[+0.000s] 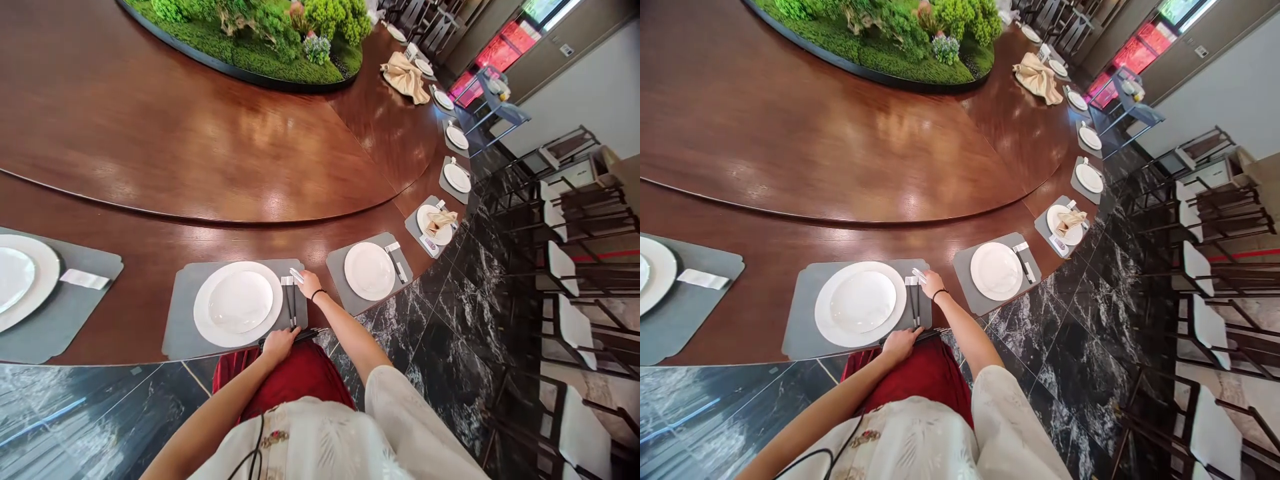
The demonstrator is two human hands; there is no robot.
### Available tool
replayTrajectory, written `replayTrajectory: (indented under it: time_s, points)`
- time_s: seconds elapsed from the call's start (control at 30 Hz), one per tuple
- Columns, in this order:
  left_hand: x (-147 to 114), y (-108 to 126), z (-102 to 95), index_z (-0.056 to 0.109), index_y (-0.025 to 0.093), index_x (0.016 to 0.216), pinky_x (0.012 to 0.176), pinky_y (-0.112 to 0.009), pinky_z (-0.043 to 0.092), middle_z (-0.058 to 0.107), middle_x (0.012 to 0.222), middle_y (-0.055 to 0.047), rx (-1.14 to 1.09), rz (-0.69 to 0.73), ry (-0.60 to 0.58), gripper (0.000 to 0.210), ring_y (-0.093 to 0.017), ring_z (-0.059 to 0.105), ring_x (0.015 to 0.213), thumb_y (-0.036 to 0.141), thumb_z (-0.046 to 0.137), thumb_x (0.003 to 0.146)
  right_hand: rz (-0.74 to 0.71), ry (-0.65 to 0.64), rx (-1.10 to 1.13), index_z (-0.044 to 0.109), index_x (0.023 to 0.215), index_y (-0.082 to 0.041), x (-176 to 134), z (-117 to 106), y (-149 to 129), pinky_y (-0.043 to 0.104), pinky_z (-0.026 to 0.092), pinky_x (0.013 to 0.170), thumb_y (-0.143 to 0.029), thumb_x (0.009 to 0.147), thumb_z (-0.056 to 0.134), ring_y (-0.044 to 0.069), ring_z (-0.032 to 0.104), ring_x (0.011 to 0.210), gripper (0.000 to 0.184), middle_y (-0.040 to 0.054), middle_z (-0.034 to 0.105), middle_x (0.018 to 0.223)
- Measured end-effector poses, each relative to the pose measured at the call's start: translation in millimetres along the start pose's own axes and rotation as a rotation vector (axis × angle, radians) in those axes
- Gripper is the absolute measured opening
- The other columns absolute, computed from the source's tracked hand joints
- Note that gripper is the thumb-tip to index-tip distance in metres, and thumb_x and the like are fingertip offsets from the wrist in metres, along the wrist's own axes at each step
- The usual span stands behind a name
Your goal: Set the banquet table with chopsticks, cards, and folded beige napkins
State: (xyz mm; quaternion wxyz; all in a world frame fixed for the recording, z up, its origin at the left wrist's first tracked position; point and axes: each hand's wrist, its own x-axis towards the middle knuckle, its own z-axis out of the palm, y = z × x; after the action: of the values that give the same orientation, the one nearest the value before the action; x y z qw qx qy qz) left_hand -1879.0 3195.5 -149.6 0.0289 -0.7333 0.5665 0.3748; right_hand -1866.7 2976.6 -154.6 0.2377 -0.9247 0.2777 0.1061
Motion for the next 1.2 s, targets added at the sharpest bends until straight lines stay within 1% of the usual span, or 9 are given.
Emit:
replayTrajectory:
  time_s: [0.17, 0.23, 0.4, 0.47, 0.53, 0.67, 0.87, 1.03, 1.2]
  points:
    - [-3, -7, -2.0, 0.041, 0.029, 0.138, 0.078, -0.04, 0.052, 0.058, 0.123, -0.016, -0.013, -0.047, 0.0, 0.056, -0.027, 0.067, 0.095, 0.013, 0.042, 0.085, -0.127, -0.047, 0.057, 0.065, 0.098, -0.018, 6, 10, -13, 0.027, 0.045, 0.078, -0.02, 0.086, 0.055, 0.02, 0.061, 0.087, 0.016, 0.0074, 0.066, 0.098]
    - [-6, -10, -3.0, 0.042, 0.029, 0.137, 0.078, -0.041, 0.052, 0.052, 0.131, -0.016, -0.024, -0.059, 0.004, 0.056, -0.027, 0.066, 0.095, 0.013, 0.044, 0.083, -0.122, -0.044, 0.09, 0.066, 0.099, -0.018, 9, 8, -10, 0.028, 0.046, 0.079, -0.019, 0.086, 0.055, 0.02, 0.061, 0.088, 0.018, 0.0071, 0.066, 0.098]
    - [-11, -17, -2.4, 0.043, 0.028, 0.135, 0.077, -0.041, 0.052, 0.047, 0.135, -0.016, -0.01, -0.05, 0.008, 0.055, -0.027, 0.066, 0.093, 0.012, 0.043, 0.083, 0.117, 0.1, 0.247, 0.065, 0.109, -0.02, 6, -7, 27, 0.029, 0.046, 0.083, -0.022, 0.084, 0.058, 0.018, 0.06, 0.088, 0.026, 0.0041, 0.066, 0.1]
    - [-13, -18, -1.3, 0.042, 0.028, 0.135, 0.077, -0.041, 0.052, 0.047, 0.135, -0.015, -0.003, -0.039, 0.012, 0.055, -0.026, 0.066, 0.092, 0.011, 0.042, 0.083, 0.112, 0.077, 0.283, 0.066, 0.107, -0.019, 0, -8, 41, 0.029, 0.046, 0.084, -0.024, 0.079, 0.067, 0.017, 0.06, 0.087, 0.029, 0.0037, 0.065, 0.1]
    - [-13, -20, -0.5, 0.042, 0.028, 0.135, 0.077, -0.041, 0.052, 0.047, 0.134, -0.015, -0.005, -0.034, 0.014, 0.056, -0.027, 0.066, 0.092, 0.012, 0.044, 0.082, 0.034, 0.032, 0.294, 0.067, 0.108, -0.019, -5, -3, 47, 0.029, 0.046, 0.086, -0.025, 0.072, 0.075, 0.017, 0.059, 0.09, 0.038, 0.0042, 0.063, 0.103]
    - [-14, -22, -1.3, 0.041, 0.028, 0.135, 0.078, -0.04, 0.052, 0.047, 0.134, -0.014, -0.015, -0.045, 0.013, 0.056, -0.026, 0.065, 0.095, 0.016, 0.049, 0.081, -0.05, 0.006, 0.26, 0.063, 0.119, -0.021, -7, 9, 42, 0.03, 0.043, 0.092, -0.02, 0.071, 0.077, 0.017, 0.058, 0.096, 0.05, 0.005, 0.06, 0.113]
    - [-14, -22, -4.4, 0.042, 0.028, 0.133, 0.076, -0.038, 0.051, 0.049, 0.128, -0.012, -0.018, -0.066, 0.015, 0.053, -0.024, 0.065, 0.092, 0.017, 0.051, 0.081, -0.019, -0.033, 0.205, 0.063, 0.12, -0.023, 2, 7, 38, 0.031, 0.043, 0.093, -0.021, 0.078, 0.071, 0.018, 0.058, 0.098, 0.043, 0.0056, 0.059, 0.113]
    - [-15, -21, -3.8, 0.042, 0.027, 0.132, 0.075, -0.037, 0.051, 0.048, 0.127, -0.011, -0.035, -0.08, 0.035, 0.052, -0.025, 0.064, 0.093, 0.018, 0.051, 0.082, -0.025, -0.048, 0.205, 0.063, 0.119, -0.022, 2, -1, 36, 0.032, 0.045, 0.092, -0.021, 0.078, 0.071, 0.019, 0.057, 0.1, 0.041, 0.0064, 0.055, 0.118]
    - [-16, -22, -3.1, 0.041, 0.028, 0.135, 0.078, -0.038, 0.051, 0.047, 0.128, -0.012, -0.057, -0.084, 0.032, 0.055, -0.025, 0.063, 0.097, 0.018, 0.052, 0.081, -0.186, -0.018, 0.204, 0.058, 0.127, -0.024, 5, 1, 18, 0.03, 0.045, 0.095, -0.02, 0.081, 0.068, 0.016, 0.057, 0.101, 0.047, 0.006, 0.047, 0.126]
